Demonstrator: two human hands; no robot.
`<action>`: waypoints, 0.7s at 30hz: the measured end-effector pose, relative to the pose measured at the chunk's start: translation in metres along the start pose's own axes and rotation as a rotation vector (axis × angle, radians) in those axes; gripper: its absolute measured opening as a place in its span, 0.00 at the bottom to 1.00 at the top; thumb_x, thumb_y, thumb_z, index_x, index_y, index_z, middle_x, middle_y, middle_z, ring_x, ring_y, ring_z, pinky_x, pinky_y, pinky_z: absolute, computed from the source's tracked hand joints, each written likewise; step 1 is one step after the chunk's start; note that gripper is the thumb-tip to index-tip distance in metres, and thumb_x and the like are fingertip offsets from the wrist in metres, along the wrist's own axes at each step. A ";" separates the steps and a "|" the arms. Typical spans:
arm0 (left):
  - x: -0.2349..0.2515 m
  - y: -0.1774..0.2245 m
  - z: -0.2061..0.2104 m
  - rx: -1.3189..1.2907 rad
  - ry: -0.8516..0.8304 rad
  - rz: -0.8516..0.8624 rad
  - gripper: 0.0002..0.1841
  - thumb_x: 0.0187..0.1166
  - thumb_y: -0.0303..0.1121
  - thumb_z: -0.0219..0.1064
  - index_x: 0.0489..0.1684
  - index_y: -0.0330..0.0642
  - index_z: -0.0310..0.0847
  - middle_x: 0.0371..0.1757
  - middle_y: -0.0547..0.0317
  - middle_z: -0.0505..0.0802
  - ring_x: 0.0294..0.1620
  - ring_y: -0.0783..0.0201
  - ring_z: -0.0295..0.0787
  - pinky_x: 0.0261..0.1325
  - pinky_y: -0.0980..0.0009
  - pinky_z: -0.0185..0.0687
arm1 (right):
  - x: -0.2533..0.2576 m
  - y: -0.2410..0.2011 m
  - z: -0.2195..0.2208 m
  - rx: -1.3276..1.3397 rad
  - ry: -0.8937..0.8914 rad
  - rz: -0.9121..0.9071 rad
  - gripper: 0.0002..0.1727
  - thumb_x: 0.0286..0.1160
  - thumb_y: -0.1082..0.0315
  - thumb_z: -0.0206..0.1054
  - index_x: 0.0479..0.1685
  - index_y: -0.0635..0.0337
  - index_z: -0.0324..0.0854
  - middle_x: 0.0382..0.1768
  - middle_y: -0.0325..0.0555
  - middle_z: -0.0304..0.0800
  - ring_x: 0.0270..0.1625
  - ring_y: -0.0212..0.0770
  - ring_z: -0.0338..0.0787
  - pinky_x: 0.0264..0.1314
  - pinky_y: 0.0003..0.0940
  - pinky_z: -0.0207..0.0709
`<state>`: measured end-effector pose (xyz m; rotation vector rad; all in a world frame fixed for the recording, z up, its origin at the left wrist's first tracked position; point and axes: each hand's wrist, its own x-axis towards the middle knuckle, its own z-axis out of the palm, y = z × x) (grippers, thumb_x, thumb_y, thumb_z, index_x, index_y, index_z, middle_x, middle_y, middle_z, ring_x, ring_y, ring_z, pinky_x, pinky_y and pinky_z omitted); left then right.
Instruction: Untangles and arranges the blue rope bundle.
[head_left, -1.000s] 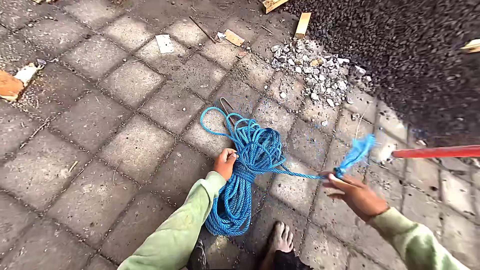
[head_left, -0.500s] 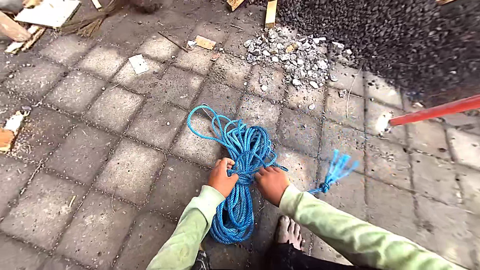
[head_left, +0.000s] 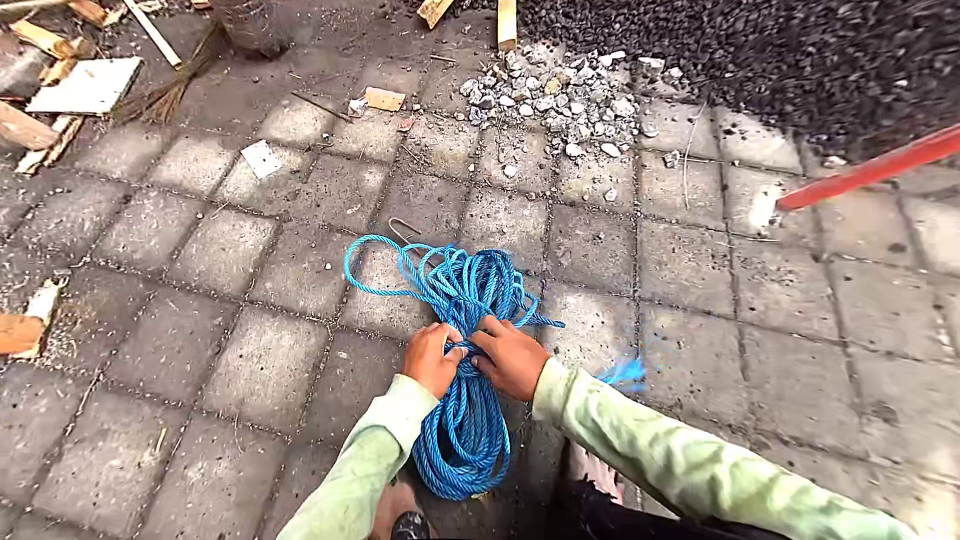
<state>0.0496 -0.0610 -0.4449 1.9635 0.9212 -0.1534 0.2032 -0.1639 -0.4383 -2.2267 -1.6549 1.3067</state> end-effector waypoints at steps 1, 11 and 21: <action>-0.005 -0.003 0.002 -0.006 0.135 0.092 0.11 0.81 0.34 0.69 0.49 0.35 0.90 0.53 0.45 0.94 0.61 0.50 0.90 0.71 0.51 0.80 | 0.000 0.003 0.001 0.004 0.041 -0.040 0.23 0.89 0.52 0.59 0.68 0.59 0.84 0.73 0.56 0.79 0.76 0.58 0.78 0.77 0.56 0.73; -0.020 -0.012 -0.022 -0.951 0.734 0.020 0.10 0.79 0.20 0.61 0.54 0.33 0.79 0.38 0.60 0.91 0.39 0.68 0.90 0.52 0.67 0.89 | -0.010 -0.006 0.008 -0.120 0.311 -0.233 0.27 0.88 0.45 0.55 0.57 0.60 0.88 0.55 0.57 0.89 0.61 0.62 0.87 0.61 0.60 0.81; -0.027 0.008 -0.024 -0.875 0.158 0.438 0.15 0.60 0.29 0.75 0.45 0.48 0.81 0.35 0.69 0.91 0.40 0.73 0.89 0.48 0.71 0.87 | -0.021 -0.031 -0.043 0.306 0.248 -0.235 0.21 0.83 0.57 0.64 0.24 0.62 0.83 0.25 0.46 0.83 0.33 0.43 0.85 0.38 0.48 0.78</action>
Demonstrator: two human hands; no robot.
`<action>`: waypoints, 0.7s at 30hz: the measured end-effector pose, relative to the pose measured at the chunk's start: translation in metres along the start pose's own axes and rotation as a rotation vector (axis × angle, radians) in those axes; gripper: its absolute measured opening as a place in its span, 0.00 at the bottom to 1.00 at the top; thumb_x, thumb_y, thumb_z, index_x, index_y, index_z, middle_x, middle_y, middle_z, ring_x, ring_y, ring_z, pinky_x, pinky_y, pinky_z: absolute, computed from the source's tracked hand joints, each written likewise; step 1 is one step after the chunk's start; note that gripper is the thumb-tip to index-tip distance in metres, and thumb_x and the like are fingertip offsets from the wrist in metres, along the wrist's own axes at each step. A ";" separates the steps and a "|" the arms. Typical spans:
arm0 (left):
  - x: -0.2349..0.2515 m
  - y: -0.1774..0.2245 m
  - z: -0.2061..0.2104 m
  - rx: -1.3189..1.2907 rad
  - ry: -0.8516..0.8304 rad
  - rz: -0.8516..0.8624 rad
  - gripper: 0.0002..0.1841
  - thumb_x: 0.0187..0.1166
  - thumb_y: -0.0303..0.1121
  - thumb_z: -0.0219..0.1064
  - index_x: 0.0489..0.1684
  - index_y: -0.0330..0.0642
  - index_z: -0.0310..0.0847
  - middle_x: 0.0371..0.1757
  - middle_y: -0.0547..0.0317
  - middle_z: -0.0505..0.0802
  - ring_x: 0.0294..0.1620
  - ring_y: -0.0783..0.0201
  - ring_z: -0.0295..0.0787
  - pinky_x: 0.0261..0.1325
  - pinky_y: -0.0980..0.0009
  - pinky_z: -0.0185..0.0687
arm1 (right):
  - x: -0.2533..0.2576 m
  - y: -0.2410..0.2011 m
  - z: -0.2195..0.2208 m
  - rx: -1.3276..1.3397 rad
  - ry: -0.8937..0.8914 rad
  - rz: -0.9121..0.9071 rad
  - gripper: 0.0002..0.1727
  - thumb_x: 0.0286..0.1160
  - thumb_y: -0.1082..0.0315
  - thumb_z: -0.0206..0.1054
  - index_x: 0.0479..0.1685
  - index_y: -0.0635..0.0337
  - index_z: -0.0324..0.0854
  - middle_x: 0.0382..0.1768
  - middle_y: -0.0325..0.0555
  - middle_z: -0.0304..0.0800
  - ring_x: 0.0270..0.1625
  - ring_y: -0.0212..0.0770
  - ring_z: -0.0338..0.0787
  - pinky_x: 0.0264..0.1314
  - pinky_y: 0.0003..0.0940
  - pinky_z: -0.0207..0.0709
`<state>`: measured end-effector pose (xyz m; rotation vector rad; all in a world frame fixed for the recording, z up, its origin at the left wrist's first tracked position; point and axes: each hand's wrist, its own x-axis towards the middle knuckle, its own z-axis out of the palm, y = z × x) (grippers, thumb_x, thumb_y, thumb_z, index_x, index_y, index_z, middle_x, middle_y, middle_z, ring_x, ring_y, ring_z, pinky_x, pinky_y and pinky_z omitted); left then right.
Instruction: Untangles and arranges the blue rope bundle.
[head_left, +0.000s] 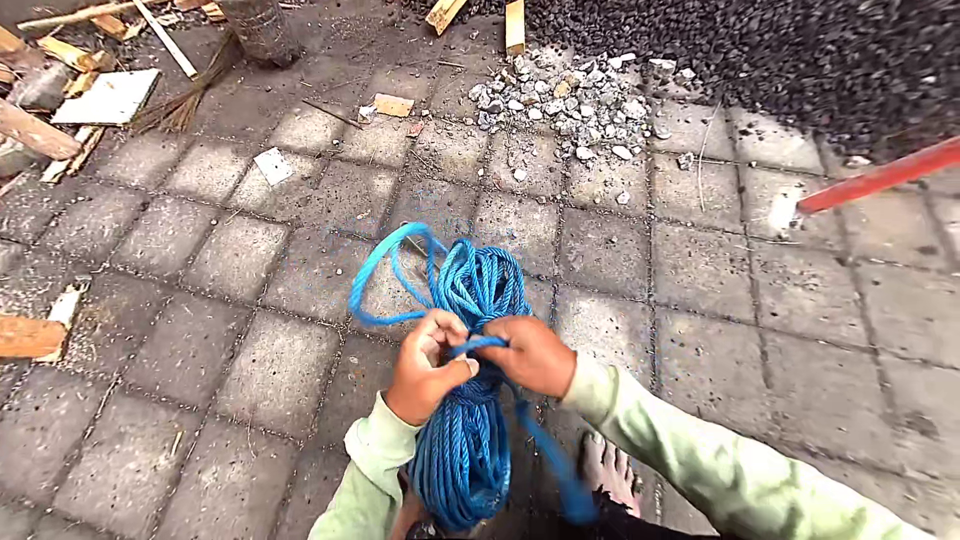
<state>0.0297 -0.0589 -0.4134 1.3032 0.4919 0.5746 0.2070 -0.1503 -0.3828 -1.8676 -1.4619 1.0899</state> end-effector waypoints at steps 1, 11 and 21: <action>0.001 -0.003 -0.002 -0.002 0.008 -0.008 0.19 0.60 0.31 0.76 0.51 0.48 0.79 0.37 0.67 0.92 0.42 0.70 0.90 0.50 0.69 0.87 | -0.004 -0.014 -0.011 -0.056 0.128 -0.081 0.21 0.80 0.57 0.64 0.17 0.57 0.80 0.20 0.40 0.79 0.27 0.37 0.81 0.29 0.41 0.75; 0.021 -0.025 0.050 0.332 0.149 0.049 0.10 0.78 0.34 0.65 0.32 0.38 0.89 0.25 0.64 0.91 0.29 0.73 0.88 0.39 0.71 0.87 | 0.017 -0.027 -0.045 0.223 0.048 0.057 0.21 0.57 0.72 0.71 0.01 0.53 0.67 0.10 0.36 0.73 0.14 0.31 0.72 0.17 0.35 0.60; 0.011 0.010 0.030 0.407 0.122 0.095 0.16 0.86 0.40 0.60 0.34 0.38 0.86 0.29 0.62 0.90 0.31 0.70 0.88 0.38 0.68 0.87 | 0.025 -0.035 -0.088 -0.440 0.024 -0.468 0.18 0.65 0.63 0.71 0.11 0.61 0.77 0.18 0.49 0.81 0.24 0.50 0.84 0.23 0.57 0.74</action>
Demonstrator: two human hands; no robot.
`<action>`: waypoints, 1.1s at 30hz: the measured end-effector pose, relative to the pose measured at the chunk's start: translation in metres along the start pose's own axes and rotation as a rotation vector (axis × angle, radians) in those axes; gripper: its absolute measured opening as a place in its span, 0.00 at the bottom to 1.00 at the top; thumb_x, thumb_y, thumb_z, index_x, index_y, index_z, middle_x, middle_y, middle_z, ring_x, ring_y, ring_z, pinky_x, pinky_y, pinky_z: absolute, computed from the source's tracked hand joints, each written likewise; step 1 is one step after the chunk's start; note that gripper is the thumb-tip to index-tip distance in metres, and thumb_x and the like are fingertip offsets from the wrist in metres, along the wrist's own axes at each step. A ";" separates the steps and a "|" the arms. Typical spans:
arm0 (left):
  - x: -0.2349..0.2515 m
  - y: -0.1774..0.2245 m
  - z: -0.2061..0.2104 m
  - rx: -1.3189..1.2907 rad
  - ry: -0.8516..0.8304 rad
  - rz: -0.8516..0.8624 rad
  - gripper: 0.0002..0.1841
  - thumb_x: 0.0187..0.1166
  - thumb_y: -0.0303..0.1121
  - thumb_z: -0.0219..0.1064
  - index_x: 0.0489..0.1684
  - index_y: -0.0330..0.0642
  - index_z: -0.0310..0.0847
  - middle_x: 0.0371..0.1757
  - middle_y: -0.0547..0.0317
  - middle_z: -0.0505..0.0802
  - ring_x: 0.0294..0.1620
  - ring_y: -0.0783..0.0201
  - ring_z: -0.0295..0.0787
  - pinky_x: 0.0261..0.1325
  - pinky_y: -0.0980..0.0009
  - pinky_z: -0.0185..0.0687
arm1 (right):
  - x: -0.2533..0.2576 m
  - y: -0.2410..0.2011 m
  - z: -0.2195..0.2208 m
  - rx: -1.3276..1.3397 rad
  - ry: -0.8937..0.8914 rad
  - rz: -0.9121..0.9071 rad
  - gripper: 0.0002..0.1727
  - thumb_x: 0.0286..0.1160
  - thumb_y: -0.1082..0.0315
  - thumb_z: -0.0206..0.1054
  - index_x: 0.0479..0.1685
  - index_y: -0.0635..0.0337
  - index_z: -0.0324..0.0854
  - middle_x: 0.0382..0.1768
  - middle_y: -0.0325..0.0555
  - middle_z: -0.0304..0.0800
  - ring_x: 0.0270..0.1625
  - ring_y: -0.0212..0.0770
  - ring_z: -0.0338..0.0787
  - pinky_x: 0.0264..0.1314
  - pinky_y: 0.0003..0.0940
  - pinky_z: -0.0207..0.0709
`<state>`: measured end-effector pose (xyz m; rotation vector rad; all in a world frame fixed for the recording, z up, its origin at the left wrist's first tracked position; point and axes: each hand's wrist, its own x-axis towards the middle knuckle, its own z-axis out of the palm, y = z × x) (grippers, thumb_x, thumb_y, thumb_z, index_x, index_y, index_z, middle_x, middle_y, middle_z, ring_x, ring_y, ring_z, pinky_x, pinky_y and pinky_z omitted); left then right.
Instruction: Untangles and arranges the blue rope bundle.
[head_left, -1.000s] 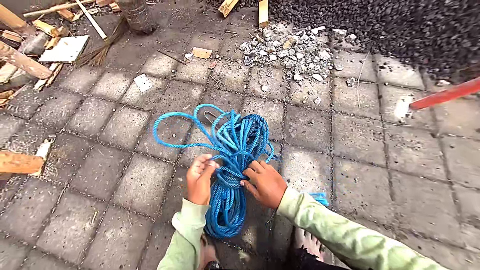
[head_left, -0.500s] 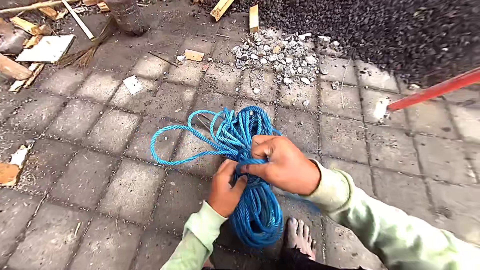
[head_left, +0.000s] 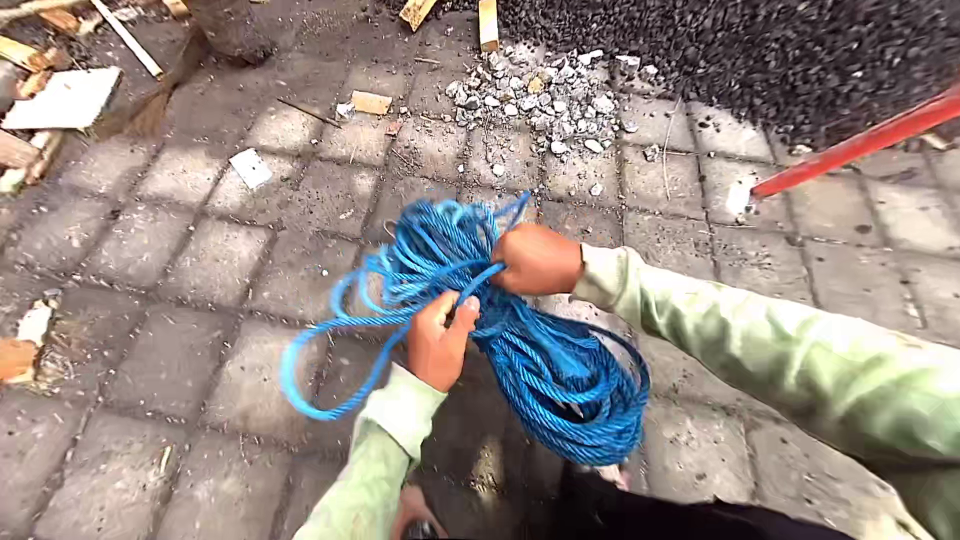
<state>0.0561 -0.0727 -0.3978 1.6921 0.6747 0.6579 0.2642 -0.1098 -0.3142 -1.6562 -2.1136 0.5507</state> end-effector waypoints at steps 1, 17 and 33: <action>0.002 -0.004 -0.001 -0.043 -0.029 -0.010 0.15 0.85 0.38 0.61 0.38 0.35 0.87 0.33 0.60 0.92 0.36 0.70 0.90 0.46 0.67 0.89 | 0.013 -0.013 -0.003 -0.045 -0.052 0.041 0.16 0.61 0.63 0.75 0.13 0.60 0.78 0.20 0.49 0.82 0.26 0.50 0.85 0.25 0.58 0.76; 0.001 -0.009 -0.013 -0.196 -0.324 -0.356 0.14 0.83 0.39 0.63 0.27 0.43 0.83 0.20 0.70 0.84 0.15 0.77 0.76 0.22 0.79 0.76 | -0.058 0.036 0.141 0.374 -0.099 0.715 0.23 0.83 0.57 0.68 0.70 0.62 0.78 0.59 0.64 0.84 0.58 0.62 0.88 0.63 0.63 0.81; 0.031 -0.010 -0.018 0.428 -0.434 -0.687 0.21 0.93 0.44 0.54 0.44 0.37 0.88 0.29 0.50 0.85 0.27 0.55 0.79 0.38 0.54 0.79 | -0.035 0.025 0.125 -0.034 -0.334 0.388 0.18 0.79 0.52 0.70 0.48 0.57 0.91 0.55 0.54 0.85 0.63 0.58 0.83 0.64 0.62 0.74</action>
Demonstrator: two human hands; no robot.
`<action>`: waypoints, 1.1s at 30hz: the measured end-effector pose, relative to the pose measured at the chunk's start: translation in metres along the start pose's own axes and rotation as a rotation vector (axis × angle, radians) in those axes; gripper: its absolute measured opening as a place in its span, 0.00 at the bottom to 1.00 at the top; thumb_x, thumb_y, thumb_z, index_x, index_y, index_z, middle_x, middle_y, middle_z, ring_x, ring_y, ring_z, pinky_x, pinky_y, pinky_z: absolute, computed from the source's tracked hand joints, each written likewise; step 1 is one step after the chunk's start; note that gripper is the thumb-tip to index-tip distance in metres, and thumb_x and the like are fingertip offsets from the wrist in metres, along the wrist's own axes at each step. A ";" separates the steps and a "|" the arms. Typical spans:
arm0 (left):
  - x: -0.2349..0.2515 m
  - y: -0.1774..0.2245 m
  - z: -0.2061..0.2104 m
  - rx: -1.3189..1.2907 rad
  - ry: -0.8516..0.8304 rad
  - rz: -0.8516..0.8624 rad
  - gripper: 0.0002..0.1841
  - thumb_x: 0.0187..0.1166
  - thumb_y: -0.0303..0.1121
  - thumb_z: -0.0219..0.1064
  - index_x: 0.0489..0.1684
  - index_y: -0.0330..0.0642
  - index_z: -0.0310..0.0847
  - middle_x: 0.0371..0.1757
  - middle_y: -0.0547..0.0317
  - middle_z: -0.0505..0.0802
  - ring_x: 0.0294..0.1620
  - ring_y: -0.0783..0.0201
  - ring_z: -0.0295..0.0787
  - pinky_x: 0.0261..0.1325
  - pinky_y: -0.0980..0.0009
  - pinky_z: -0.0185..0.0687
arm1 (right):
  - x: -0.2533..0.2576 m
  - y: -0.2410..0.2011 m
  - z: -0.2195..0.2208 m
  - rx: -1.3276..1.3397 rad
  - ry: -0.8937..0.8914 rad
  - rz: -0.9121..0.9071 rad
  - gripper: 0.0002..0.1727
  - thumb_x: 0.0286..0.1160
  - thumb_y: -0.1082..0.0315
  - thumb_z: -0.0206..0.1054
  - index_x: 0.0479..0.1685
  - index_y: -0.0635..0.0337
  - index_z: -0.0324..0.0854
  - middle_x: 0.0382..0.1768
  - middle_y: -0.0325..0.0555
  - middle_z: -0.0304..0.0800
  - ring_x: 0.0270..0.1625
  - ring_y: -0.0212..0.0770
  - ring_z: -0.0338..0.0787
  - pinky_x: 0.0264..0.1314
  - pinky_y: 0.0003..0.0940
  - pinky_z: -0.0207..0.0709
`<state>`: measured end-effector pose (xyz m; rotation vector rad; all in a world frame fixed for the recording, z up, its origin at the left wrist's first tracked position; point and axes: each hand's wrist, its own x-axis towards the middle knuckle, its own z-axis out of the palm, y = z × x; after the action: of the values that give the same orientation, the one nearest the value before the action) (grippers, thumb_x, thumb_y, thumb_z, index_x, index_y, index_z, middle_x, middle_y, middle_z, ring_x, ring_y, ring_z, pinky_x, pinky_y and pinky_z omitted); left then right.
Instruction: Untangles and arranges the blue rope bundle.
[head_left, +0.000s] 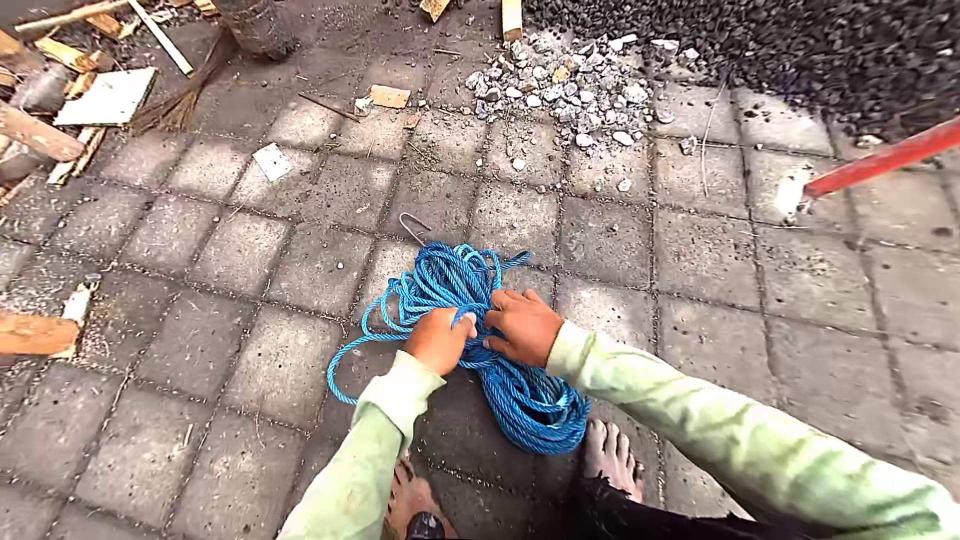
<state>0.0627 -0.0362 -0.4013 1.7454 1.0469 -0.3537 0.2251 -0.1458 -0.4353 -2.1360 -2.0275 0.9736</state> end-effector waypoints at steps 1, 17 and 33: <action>0.003 -0.004 0.003 -0.128 0.101 0.006 0.20 0.93 0.42 0.54 0.40 0.37 0.88 0.24 0.53 0.80 0.24 0.58 0.73 0.35 0.57 0.73 | -0.004 0.004 0.000 -0.008 0.049 -0.058 0.18 0.78 0.51 0.71 0.46 0.58 0.91 0.52 0.53 0.86 0.61 0.58 0.84 0.63 0.61 0.75; -0.054 -0.062 -0.001 -1.100 -0.168 0.867 0.26 0.65 0.37 0.81 0.66 0.53 0.85 0.72 0.56 0.88 0.79 0.54 0.79 0.86 0.49 0.68 | -0.036 -0.027 0.024 -0.017 -0.032 0.032 0.19 0.80 0.58 0.66 0.66 0.54 0.86 0.65 0.63 0.82 0.68 0.67 0.81 0.63 0.66 0.77; 0.004 -0.028 0.096 -0.125 0.457 0.325 0.18 0.84 0.39 0.65 0.54 0.30 0.87 0.50 0.43 0.94 0.57 0.48 0.92 0.68 0.46 0.82 | -0.027 -0.032 -0.116 1.008 0.309 -0.052 0.21 0.77 0.75 0.61 0.70 0.62 0.75 0.37 0.44 0.89 0.36 0.37 0.89 0.40 0.35 0.86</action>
<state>0.0654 -0.1150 -0.4629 1.8869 1.0464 0.3233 0.2516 -0.1216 -0.3176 -1.5201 -1.0570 1.1941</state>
